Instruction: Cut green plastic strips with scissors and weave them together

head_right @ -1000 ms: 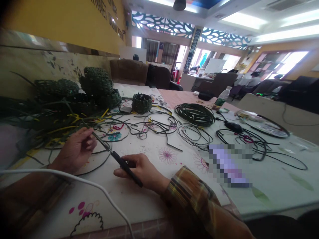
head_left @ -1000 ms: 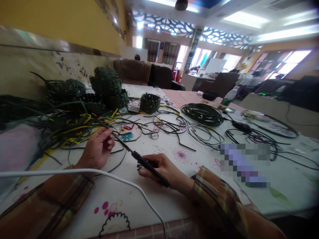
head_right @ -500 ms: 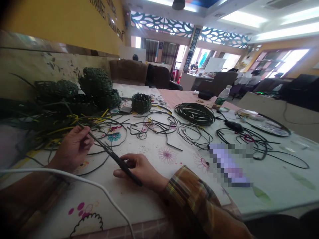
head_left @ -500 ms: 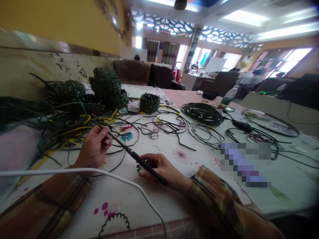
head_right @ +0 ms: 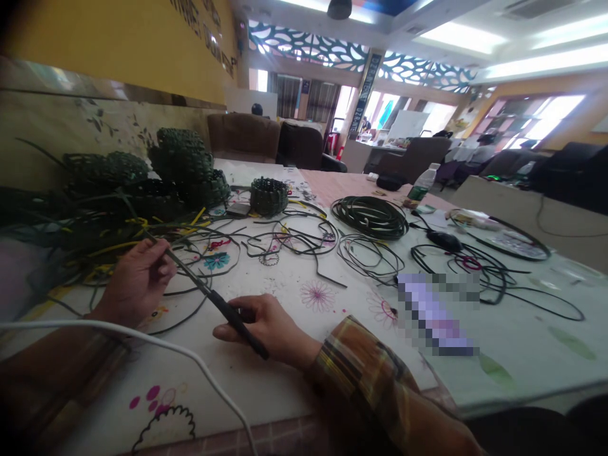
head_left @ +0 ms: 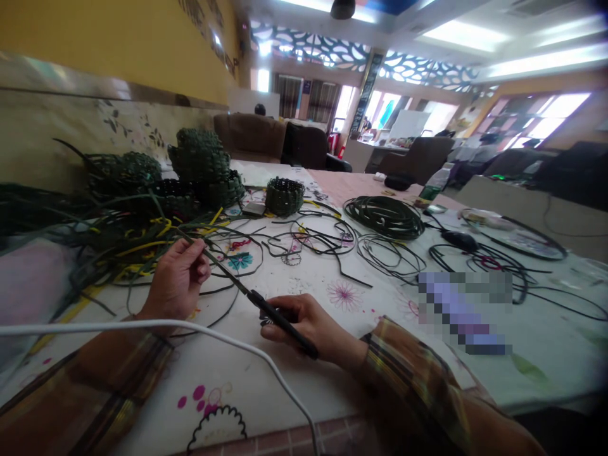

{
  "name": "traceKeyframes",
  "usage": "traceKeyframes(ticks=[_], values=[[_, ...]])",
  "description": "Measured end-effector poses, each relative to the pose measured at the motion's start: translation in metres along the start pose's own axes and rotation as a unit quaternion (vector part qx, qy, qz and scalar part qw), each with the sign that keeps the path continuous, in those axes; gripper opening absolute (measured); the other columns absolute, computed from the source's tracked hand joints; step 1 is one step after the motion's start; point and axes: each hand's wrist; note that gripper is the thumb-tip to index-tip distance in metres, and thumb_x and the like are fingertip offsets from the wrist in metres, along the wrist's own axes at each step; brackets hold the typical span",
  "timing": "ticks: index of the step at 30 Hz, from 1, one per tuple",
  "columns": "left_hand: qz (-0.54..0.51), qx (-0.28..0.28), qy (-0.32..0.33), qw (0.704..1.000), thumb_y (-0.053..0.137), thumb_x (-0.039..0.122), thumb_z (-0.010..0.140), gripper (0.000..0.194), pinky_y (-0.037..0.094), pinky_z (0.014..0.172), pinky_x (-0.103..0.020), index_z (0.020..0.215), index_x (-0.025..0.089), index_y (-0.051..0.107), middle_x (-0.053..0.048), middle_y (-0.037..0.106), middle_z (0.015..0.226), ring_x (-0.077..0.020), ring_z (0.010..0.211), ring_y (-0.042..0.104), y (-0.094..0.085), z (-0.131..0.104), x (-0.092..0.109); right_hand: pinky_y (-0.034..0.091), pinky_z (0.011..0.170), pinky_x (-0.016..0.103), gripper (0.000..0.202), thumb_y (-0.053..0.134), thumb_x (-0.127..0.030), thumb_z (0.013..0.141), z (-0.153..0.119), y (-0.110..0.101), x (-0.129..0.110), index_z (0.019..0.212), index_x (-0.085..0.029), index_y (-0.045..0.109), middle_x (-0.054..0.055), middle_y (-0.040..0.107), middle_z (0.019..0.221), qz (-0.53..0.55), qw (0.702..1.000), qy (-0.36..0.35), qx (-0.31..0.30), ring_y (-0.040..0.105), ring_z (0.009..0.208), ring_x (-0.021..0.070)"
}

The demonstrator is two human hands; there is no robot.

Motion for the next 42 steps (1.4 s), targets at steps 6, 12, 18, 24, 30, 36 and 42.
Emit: traceKeyframes(ticks=[6, 12, 18, 24, 30, 36, 42], values=[[0.03, 0.0, 0.008, 1.0, 0.079, 0.019, 0.07, 0.03, 0.029, 0.036, -0.013, 0.07, 0.016, 0.05, 0.006, 0.051, 0.052, -0.0047, 0.039, 0.042, -0.003, 0.004, 0.002, 0.024, 0.046, 0.02, 0.048, 0.085, -0.049, 0.067, 0.003, 0.001, 0.005, 0.093, -0.015, 0.064, -0.005, 0.049, 0.065, 0.042, 0.999, 0.021, 0.012, 0.039, 0.055, 0.0066], [0.056, -0.001, 0.023, 0.998, 0.078, 0.018, 0.068, 0.028, 0.03, 0.035, -0.013, 0.07, 0.016, 0.05, 0.005, 0.052, 0.049, -0.0055, 0.038, 0.042, -0.002, 0.002, 0.004, 0.026, 0.044, 0.019, 0.05, 0.086, -0.047, 0.067, 0.003, -0.001, 0.006, 0.099, -0.014, 0.067, -0.005, 0.053, 0.066, 0.052, 0.998, 0.026, 0.011, 0.041, 0.053, 0.0062], [0.152, -0.038, 0.134, 0.979, 0.08, 0.027, 0.068, 0.028, 0.033, 0.033, -0.016, 0.074, 0.018, 0.055, 0.006, 0.051, 0.05, -0.0076, 0.038, 0.043, -0.003, 0.002, 0.01, 0.032, 0.047, 0.019, 0.053, 0.083, -0.051, 0.071, 0.004, -0.01, 0.007, 0.107, -0.015, 0.067, -0.004, 0.056, 0.069, 0.071, 0.996, 0.055, -0.028, 0.045, 0.055, 0.0066], [0.11, -0.015, 0.078, 0.991, 0.079, 0.023, 0.067, 0.028, 0.033, 0.035, -0.015, 0.073, 0.018, 0.052, 0.005, 0.052, 0.05, -0.0067, 0.039, 0.042, 0.001, -0.002, 0.01, 0.031, 0.046, 0.019, 0.051, 0.082, -0.05, 0.072, 0.004, -0.01, 0.01, 0.108, -0.015, 0.068, -0.004, 0.055, 0.067, 0.071, 0.996, 0.047, -0.017, 0.043, 0.053, 0.0057], [0.058, 0.013, 0.03, 0.998, 0.079, 0.02, 0.065, 0.029, 0.031, 0.035, -0.012, 0.072, 0.016, 0.051, 0.006, 0.052, 0.05, -0.0051, 0.039, 0.043, 0.005, -0.006, 0.006, 0.029, 0.045, 0.019, 0.055, 0.083, -0.051, 0.07, 0.005, -0.006, 0.009, 0.108, -0.013, 0.067, -0.005, 0.054, 0.065, 0.072, 0.996, 0.043, 0.001, 0.043, 0.052, 0.006], [0.06, 0.011, 0.005, 0.998, 0.082, 0.023, 0.058, 0.034, 0.031, 0.034, -0.012, 0.071, 0.016, 0.051, 0.005, 0.054, 0.048, -0.0049, 0.038, 0.043, 0.008, -0.01, -0.001, 0.026, 0.045, 0.019, 0.052, 0.083, -0.048, 0.071, 0.006, -0.005, 0.011, 0.106, -0.014, 0.066, -0.005, 0.053, 0.066, 0.081, 0.996, 0.03, -0.003, 0.04, 0.053, 0.0055], [0.052, 0.013, 0.003, 0.999, 0.088, 0.028, 0.05, 0.043, 0.033, 0.034, -0.012, 0.07, 0.016, 0.052, 0.005, 0.056, 0.049, -0.0044, 0.038, 0.043, 0.01, -0.012, -0.006, 0.026, 0.045, 0.02, 0.055, 0.084, -0.05, 0.069, 0.005, -0.004, 0.008, 0.105, -0.014, 0.065, -0.005, 0.051, 0.065, 0.081, 0.996, 0.037, 0.0, 0.039, 0.053, 0.0059]])
Point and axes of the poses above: each hand's wrist, its own z-axis towards the middle knuckle, its own y-axis out of the palm, x = y × z
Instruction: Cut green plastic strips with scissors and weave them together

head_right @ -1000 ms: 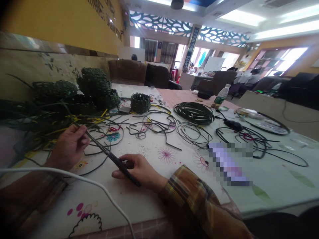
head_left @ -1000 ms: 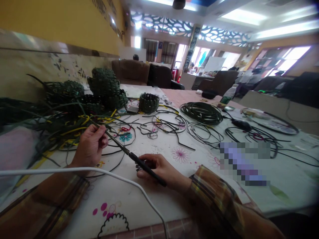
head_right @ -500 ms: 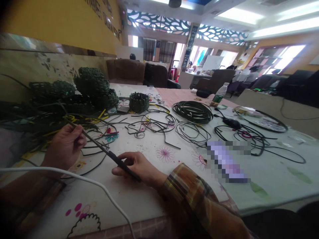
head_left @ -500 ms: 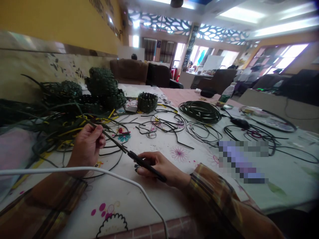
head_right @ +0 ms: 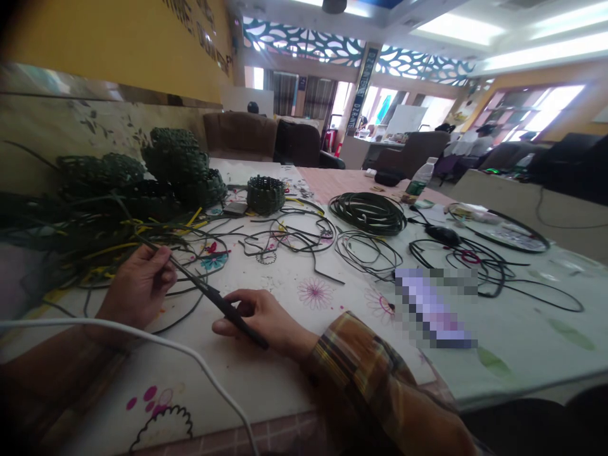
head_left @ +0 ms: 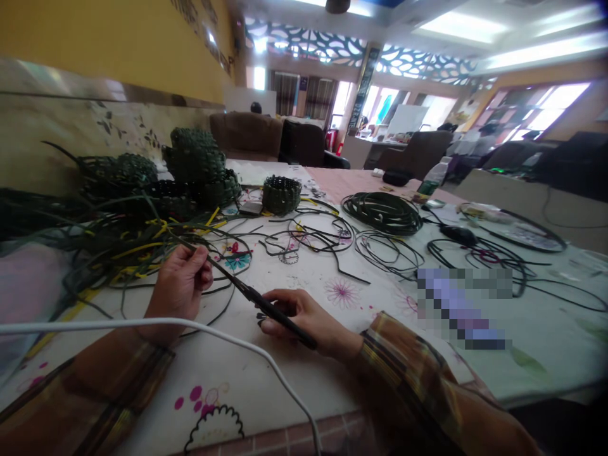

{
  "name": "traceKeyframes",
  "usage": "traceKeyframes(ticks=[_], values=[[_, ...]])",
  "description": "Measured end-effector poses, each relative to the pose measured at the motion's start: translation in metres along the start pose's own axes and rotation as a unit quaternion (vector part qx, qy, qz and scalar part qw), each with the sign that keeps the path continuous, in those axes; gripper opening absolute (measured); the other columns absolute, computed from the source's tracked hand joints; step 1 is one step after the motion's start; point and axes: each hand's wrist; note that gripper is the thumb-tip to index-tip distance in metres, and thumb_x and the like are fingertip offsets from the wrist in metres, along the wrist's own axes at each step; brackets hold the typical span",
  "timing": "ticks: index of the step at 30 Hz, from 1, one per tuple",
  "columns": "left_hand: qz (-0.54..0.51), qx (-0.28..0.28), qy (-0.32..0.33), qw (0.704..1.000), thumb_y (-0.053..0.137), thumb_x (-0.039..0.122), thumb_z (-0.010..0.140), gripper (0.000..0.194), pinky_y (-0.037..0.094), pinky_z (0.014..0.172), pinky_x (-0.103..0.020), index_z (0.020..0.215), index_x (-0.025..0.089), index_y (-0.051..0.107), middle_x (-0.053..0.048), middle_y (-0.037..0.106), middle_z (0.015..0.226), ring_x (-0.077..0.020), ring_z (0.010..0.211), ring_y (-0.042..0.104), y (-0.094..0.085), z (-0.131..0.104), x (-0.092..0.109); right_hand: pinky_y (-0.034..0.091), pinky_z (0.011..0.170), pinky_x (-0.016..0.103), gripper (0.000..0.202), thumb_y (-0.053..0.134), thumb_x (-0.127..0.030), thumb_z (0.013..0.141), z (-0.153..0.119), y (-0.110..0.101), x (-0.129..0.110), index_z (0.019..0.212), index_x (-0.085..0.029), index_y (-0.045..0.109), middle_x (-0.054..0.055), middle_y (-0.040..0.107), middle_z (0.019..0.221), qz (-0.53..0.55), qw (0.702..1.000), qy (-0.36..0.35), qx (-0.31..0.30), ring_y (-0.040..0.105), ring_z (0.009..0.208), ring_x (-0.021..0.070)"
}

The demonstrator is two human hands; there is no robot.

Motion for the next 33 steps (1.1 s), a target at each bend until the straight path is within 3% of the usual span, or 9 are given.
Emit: traceKeyframes(ticks=[10, 18, 23, 33], values=[[0.012, 0.012, -0.001, 1.0, 0.089, 0.031, 0.048, 0.045, 0.038, 0.035, -0.014, 0.07, 0.016, 0.053, 0.005, 0.057, 0.051, -0.006, 0.04, 0.047, -0.001, -0.001, -0.003, 0.026, 0.044, 0.02, 0.054, 0.083, -0.05, 0.071, 0.001, -0.001, 0.002, 0.108, -0.015, 0.065, -0.005, 0.051, 0.065, -0.019, 1.0, -0.001, 0.001, 0.039, 0.052, 0.0062], [-0.009, 0.015, -0.018, 1.0, 0.084, 0.023, 0.056, 0.034, 0.035, 0.034, -0.014, 0.069, 0.016, 0.053, 0.005, 0.055, 0.051, -0.0056, 0.04, 0.044, -0.001, 0.001, -0.001, 0.023, 0.046, 0.02, 0.037, 0.08, -0.045, 0.077, -0.004, 0.003, -0.004, 0.087, -0.013, 0.064, -0.006, 0.045, 0.064, -0.021, 0.999, -0.027, -0.011, 0.035, 0.054, 0.0048], [-0.058, 0.017, 0.002, 0.998, 0.079, 0.016, 0.061, 0.028, 0.032, 0.034, -0.012, 0.069, 0.015, 0.053, 0.006, 0.052, 0.052, -0.0042, 0.041, 0.042, -0.011, 0.014, 0.006, 0.023, 0.043, 0.02, 0.036, 0.077, -0.046, 0.079, -0.005, 0.002, -0.004, 0.084, -0.014, 0.062, -0.007, 0.044, 0.059, -0.03, 0.999, -0.017, -0.012, 0.036, 0.048, 0.0045], [-0.013, -0.02, -0.016, 1.0, 0.081, 0.021, 0.064, 0.029, 0.031, 0.035, -0.012, 0.074, 0.015, 0.054, 0.006, 0.054, 0.054, -0.0037, 0.039, 0.043, -0.009, 0.007, 0.005, 0.025, 0.045, 0.019, 0.044, 0.081, -0.046, 0.074, -0.001, -0.002, -0.002, 0.1, -0.014, 0.066, -0.005, 0.05, 0.068, -0.023, 0.999, -0.019, -0.023, 0.038, 0.054, 0.0052]])
Point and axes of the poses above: each hand's wrist, its own z-axis towards the middle knuckle, its own y-axis out of the palm, x = y × z
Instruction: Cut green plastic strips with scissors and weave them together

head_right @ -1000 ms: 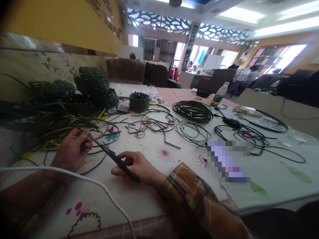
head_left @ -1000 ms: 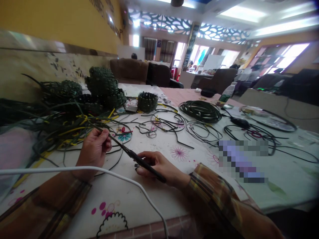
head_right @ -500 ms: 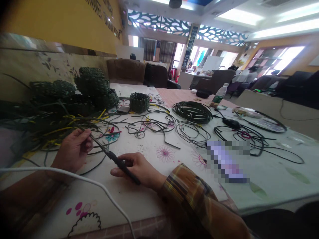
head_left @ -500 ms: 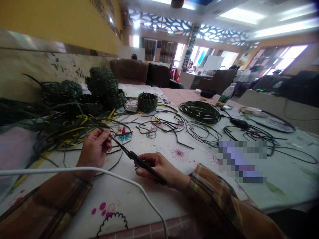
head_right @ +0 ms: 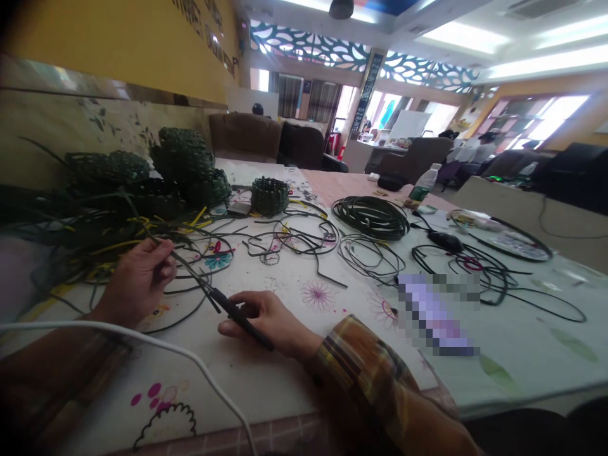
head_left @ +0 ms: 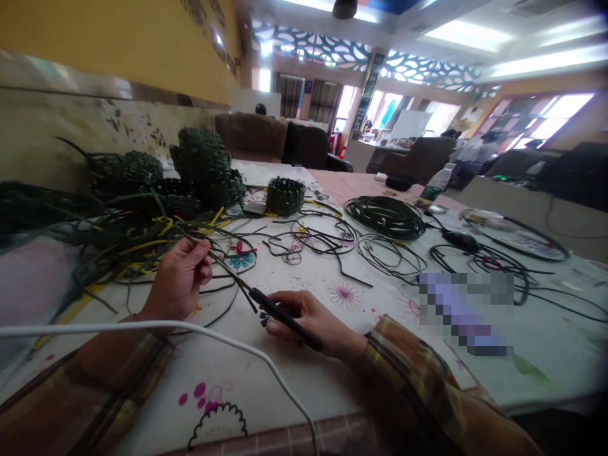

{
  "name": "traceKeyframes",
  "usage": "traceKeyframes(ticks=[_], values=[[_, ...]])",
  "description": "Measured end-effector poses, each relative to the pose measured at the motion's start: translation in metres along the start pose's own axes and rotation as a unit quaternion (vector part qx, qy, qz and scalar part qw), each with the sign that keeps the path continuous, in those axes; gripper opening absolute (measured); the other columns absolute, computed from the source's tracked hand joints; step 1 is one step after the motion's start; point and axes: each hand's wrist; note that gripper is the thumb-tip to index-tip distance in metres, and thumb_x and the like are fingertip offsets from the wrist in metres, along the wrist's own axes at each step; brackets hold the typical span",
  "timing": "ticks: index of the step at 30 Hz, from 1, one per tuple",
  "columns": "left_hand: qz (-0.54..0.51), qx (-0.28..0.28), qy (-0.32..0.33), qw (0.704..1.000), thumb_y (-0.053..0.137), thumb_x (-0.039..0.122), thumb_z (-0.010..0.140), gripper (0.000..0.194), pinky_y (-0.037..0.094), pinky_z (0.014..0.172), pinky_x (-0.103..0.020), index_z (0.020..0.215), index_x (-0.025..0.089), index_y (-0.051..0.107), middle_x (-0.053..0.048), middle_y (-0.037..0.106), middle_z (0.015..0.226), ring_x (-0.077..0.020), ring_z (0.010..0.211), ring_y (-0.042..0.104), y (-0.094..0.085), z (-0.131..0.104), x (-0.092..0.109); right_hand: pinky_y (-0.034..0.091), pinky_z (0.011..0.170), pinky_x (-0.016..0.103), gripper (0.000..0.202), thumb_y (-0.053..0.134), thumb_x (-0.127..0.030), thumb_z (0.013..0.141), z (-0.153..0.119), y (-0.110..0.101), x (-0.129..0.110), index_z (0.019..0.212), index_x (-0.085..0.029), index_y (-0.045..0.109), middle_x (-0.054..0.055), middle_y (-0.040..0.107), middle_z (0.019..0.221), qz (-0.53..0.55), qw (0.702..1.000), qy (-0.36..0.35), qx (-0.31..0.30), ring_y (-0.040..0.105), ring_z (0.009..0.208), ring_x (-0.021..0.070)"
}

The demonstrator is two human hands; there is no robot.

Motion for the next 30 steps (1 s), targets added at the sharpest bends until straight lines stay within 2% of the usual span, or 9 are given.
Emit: traceKeyframes(ticks=[9, 15, 18, 21, 24, 30], values=[[-0.006, -0.004, -0.004, 1.0, 0.083, 0.021, 0.063, 0.032, 0.03, 0.035, -0.011, 0.074, 0.015, 0.053, 0.005, 0.054, 0.053, -0.004, 0.039, 0.043, 0.0, -0.001, 0.001, 0.023, 0.045, 0.021, 0.036, 0.078, -0.046, 0.077, -0.003, 0.005, -0.003, 0.086, -0.015, 0.061, -0.007, 0.044, 0.06, -0.009, 1.0, -0.001, 0.009, 0.034, 0.05, 0.0051], [-0.02, 0.002, -0.012, 1.0, 0.077, 0.018, 0.069, 0.024, 0.03, 0.034, -0.012, 0.076, 0.014, 0.055, 0.005, 0.053, 0.054, -0.0042, 0.039, 0.043, -0.002, 0.003, 0.004, 0.02, 0.045, 0.022, 0.037, 0.077, -0.046, 0.077, -0.003, 0.006, -0.002, 0.076, -0.016, 0.057, -0.007, 0.042, 0.056, -0.033, 0.999, -0.001, 0.012, 0.033, 0.049, 0.0051], [-0.038, 0.012, 0.0, 0.999, 0.073, 0.016, 0.072, 0.018, 0.03, 0.034, -0.012, 0.074, 0.013, 0.055, 0.005, 0.052, 0.053, -0.0039, 0.039, 0.042, -0.005, 0.006, 0.008, 0.023, 0.044, 0.021, 0.038, 0.076, -0.049, 0.078, -0.003, 0.005, -0.003, 0.082, -0.015, 0.059, -0.007, 0.044, 0.057, -0.028, 0.999, 0.015, 0.012, 0.036, 0.048, 0.0054], [-0.029, 0.005, -0.009, 1.0, 0.075, 0.014, 0.07, 0.022, 0.029, 0.034, -0.011, 0.071, 0.014, 0.053, 0.005, 0.051, 0.052, -0.0034, 0.039, 0.041, -0.004, 0.004, 0.009, 0.026, 0.044, 0.02, 0.044, 0.079, -0.052, 0.073, -0.003, 0.006, -0.003, 0.09, -0.015, 0.062, -0.007, 0.047, 0.061, -0.011, 0.999, 0.027, 0.016, 0.038, 0.049, 0.0058], [-0.013, -0.004, -0.025, 1.0, 0.08, 0.018, 0.066, 0.029, 0.029, 0.034, -0.011, 0.07, 0.015, 0.051, 0.005, 0.052, 0.052, -0.0031, 0.038, 0.041, 0.001, -0.002, 0.008, 0.025, 0.046, 0.02, 0.046, 0.083, -0.05, 0.069, -0.003, 0.007, -0.004, 0.091, -0.014, 0.064, -0.006, 0.046, 0.063, 0.006, 1.0, 0.011, 0.018, 0.036, 0.053, 0.0056], [-0.012, 0.006, -0.024, 1.0, 0.083, 0.022, 0.063, 0.032, 0.028, 0.033, -0.012, 0.072, 0.014, 0.054, 0.006, 0.052, 0.052, -0.0034, 0.038, 0.042, 0.004, -0.006, 0.007, 0.023, 0.048, 0.021, 0.046, 0.082, -0.049, 0.071, -0.003, 0.007, -0.002, 0.095, -0.014, 0.065, -0.006, 0.046, 0.065, 0.008, 1.0, 0.001, 0.026, 0.035, 0.057, 0.0065]])
Point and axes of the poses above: each hand's wrist, its own z-axis towards the middle knuckle, its own y-axis out of the palm, x = y × z
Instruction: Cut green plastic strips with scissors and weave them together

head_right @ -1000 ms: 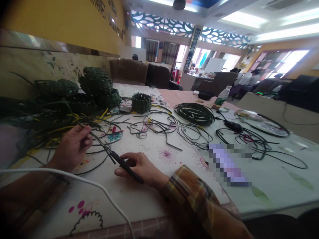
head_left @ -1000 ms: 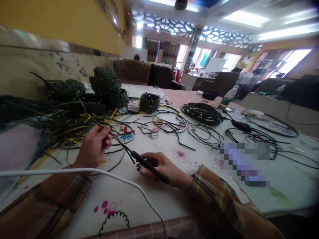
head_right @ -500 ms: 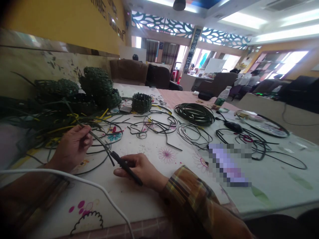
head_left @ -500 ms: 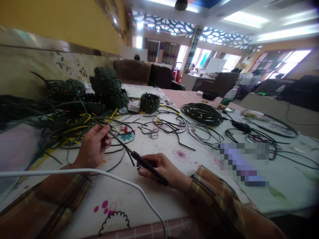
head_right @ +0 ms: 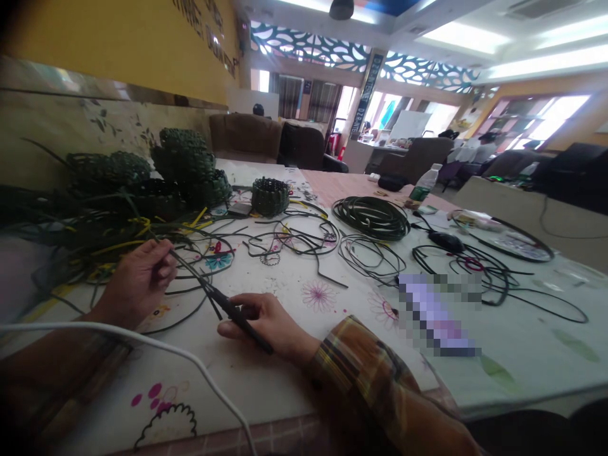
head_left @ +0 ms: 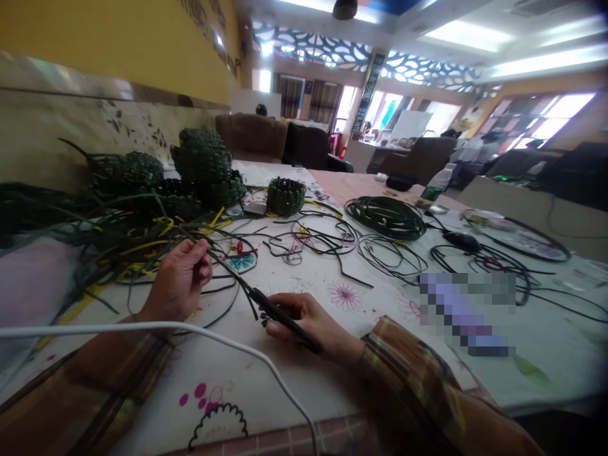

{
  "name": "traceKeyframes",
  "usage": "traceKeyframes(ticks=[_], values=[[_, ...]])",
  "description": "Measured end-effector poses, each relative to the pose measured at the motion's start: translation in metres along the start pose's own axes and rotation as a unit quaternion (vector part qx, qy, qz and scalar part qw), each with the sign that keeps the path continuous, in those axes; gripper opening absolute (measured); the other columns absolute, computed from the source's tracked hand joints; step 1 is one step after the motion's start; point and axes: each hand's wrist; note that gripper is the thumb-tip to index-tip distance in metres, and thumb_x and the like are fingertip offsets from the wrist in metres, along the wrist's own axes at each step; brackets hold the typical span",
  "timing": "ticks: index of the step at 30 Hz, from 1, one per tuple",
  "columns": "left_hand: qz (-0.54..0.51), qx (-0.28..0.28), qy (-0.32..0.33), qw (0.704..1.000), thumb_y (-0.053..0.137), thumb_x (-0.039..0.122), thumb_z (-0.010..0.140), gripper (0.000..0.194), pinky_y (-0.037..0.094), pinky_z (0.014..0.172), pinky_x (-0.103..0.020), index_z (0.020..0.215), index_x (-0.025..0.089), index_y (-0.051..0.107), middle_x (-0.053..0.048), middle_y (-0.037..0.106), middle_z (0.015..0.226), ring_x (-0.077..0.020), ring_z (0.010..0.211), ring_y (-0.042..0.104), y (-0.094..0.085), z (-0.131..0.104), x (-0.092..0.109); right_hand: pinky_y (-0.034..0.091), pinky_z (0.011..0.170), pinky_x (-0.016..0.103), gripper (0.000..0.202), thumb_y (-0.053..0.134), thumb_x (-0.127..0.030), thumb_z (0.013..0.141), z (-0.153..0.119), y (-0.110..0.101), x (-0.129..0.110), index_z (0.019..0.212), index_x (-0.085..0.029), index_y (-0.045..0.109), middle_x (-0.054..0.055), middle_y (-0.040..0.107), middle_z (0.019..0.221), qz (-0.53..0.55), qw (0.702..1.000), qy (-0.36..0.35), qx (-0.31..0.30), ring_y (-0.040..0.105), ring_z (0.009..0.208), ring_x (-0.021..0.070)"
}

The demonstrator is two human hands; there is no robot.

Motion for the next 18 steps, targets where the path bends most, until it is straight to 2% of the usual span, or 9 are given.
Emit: traceKeyframes(ticks=[7, 11, 14, 18], values=[[-0.012, 0.005, -0.005, 1.0, 0.082, 0.021, 0.064, 0.03, 0.028, 0.033, -0.012, 0.07, 0.014, 0.053, 0.006, 0.052, 0.053, -0.0035, 0.038, 0.042, -0.0005, 0.0007, -0.0024, 0.021, 0.047, 0.022, 0.04, 0.077, -0.05, 0.077, -0.0011, 0.0042, 0.0008, 0.077, -0.016, 0.057, -0.007, 0.042, 0.058, -0.02, 0.999, -0.023, -0.008, 0.033, 0.052, 0.0059], [-0.042, 0.013, -0.018, 0.999, 0.075, 0.017, 0.071, 0.02, 0.028, 0.033, -0.013, 0.073, 0.013, 0.055, 0.005, 0.051, 0.053, -0.0035, 0.038, 0.041, -0.0037, 0.0045, -0.0003, 0.019, 0.045, 0.022, 0.041, 0.077, -0.05, 0.077, -0.0015, 0.0041, 0.0003, 0.072, -0.016, 0.054, -0.007, 0.041, 0.055, -0.033, 0.999, -0.028, -0.009, 0.032, 0.05, 0.0058], [-0.072, 0.023, -0.026, 0.997, 0.07, 0.014, 0.075, 0.017, 0.027, 0.033, -0.012, 0.073, 0.013, 0.053, 0.006, 0.049, 0.053, -0.0025, 0.038, 0.039, -0.0068, 0.0088, 0.0028, 0.021, 0.045, 0.021, 0.041, 0.077, -0.051, 0.076, -0.0012, 0.0029, 0.0003, 0.075, -0.016, 0.056, -0.007, 0.042, 0.056, -0.038, 0.999, -0.008, -0.008, 0.034, 0.049, 0.0057], [-0.041, 0.009, -0.035, 0.999, 0.074, 0.016, 0.073, 0.023, 0.025, 0.033, -0.012, 0.072, 0.014, 0.051, 0.006, 0.049, 0.053, -0.0023, 0.038, 0.038, -0.0051, 0.0073, 0.0028, 0.028, 0.045, 0.02, 0.046, 0.079, -0.052, 0.073, 0.0003, 0.0017, 0.0014, 0.092, -0.015, 0.063, -0.006, 0.048, 0.062, -0.016, 1.0, 0.017, 0.002, 0.039, 0.051, 0.0062]])
Point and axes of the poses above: each hand's wrist, its own z-axis towards the middle knuckle, its own y-axis out of the palm, x = y × z
